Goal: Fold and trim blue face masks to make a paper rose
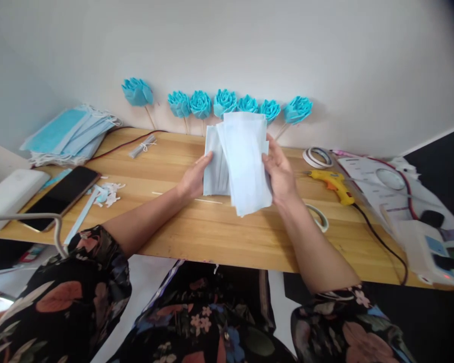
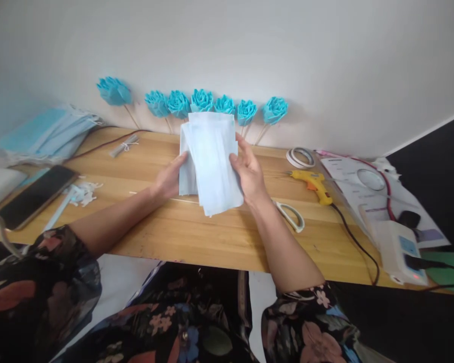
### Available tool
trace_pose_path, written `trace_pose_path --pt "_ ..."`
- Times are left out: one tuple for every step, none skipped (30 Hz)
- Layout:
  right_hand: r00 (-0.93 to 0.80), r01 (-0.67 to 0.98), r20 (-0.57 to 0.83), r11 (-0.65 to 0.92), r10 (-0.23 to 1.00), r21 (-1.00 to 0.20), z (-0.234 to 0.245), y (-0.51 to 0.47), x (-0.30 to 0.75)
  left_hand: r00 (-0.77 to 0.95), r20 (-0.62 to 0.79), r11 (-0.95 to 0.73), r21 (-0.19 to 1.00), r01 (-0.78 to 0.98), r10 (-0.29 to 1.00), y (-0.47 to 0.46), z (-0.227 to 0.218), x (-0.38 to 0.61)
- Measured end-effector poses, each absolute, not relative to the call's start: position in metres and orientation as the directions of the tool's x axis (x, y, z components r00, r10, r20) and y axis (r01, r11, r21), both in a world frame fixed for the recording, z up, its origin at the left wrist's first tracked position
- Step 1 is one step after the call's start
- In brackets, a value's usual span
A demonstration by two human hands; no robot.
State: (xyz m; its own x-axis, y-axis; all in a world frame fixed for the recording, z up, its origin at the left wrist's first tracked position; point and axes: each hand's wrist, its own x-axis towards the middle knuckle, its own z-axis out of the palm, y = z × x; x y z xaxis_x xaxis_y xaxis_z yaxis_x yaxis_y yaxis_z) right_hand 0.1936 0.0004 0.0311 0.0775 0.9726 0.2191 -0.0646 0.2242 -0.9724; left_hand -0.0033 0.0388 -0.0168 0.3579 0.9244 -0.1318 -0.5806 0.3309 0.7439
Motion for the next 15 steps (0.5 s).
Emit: trace_pose_path --pt "0.058 -0.061 0.210 0.213 0.976 -0.975 0.028 0.000 0.190 0.357 -0.104 0.308 0.754 -0.580 0.928 0.037 -0.015 -0.002" --pt "0.042 -0.058 0.194 0.196 0.980 -0.979 0.024 0.001 0.188 0.359 -0.076 0.285 0.764 -0.579 0.930 0.035 -0.014 -0.002" --pt "0.034 -0.055 0.175 0.177 0.984 -0.983 0.020 0.001 0.185 0.360 -0.053 0.267 0.772 -0.577 0.931 0.034 -0.013 -0.001" --pt "0.033 -0.055 0.154 0.156 0.988 -0.986 0.016 0.002 0.184 0.366 -0.039 0.258 0.778 -0.573 0.930 0.033 -0.013 -0.001" --pt "0.041 -0.057 0.133 0.135 0.990 -0.989 0.012 0.003 0.183 0.372 -0.033 0.256 0.783 -0.567 0.928 0.032 -0.013 -0.001" --pt "0.057 -0.065 0.115 0.118 0.992 -0.991 0.007 0.005 0.183 0.379 -0.034 0.258 0.787 -0.561 0.925 0.032 -0.013 -0.001" --pt "0.075 -0.077 0.097 0.103 0.992 -0.992 0.003 0.006 0.183 0.387 -0.037 0.264 0.790 -0.553 0.921 0.032 -0.012 -0.001" --pt "0.089 -0.094 0.083 0.091 0.993 -0.991 0.000 0.008 0.183 0.393 -0.038 0.267 0.793 -0.547 0.919 0.032 -0.012 -0.001" --pt "0.099 -0.115 0.071 0.083 0.993 -0.990 -0.003 0.009 0.183 0.395 -0.036 0.265 0.796 -0.544 0.918 0.031 -0.012 -0.001" --pt "0.106 -0.137 0.063 0.078 0.992 -0.988 -0.005 0.009 0.183 0.397 -0.030 0.261 0.798 -0.542 0.917 0.031 -0.011 -0.001" --pt "0.108 -0.157 0.057 0.074 0.993 -0.985 -0.006 0.010 0.182 0.396 -0.025 0.256 0.801 -0.541 0.918 0.031 -0.011 -0.001" --pt "0.104 -0.175 0.049 0.067 0.993 -0.982 -0.006 0.009 0.182 0.394 -0.021 0.250 0.804 -0.539 0.919 0.030 -0.011 -0.001" --pt "0.095 -0.188 0.040 0.057 0.995 -0.981 -0.006 0.009 0.181 0.388 -0.021 0.245 0.807 -0.537 0.921 0.030 -0.012 -0.002" --pt "0.085 -0.196 0.032 0.048 0.996 -0.979 -0.006 0.008 0.180 0.383 -0.028 0.245 0.811 -0.531 0.923 0.030 -0.012 -0.002" --pt "0.074 -0.200 0.026 0.040 0.997 -0.979 -0.005 0.008 0.179 0.379 -0.043 0.252 0.815 -0.521 0.924 0.030 -0.013 -0.002"
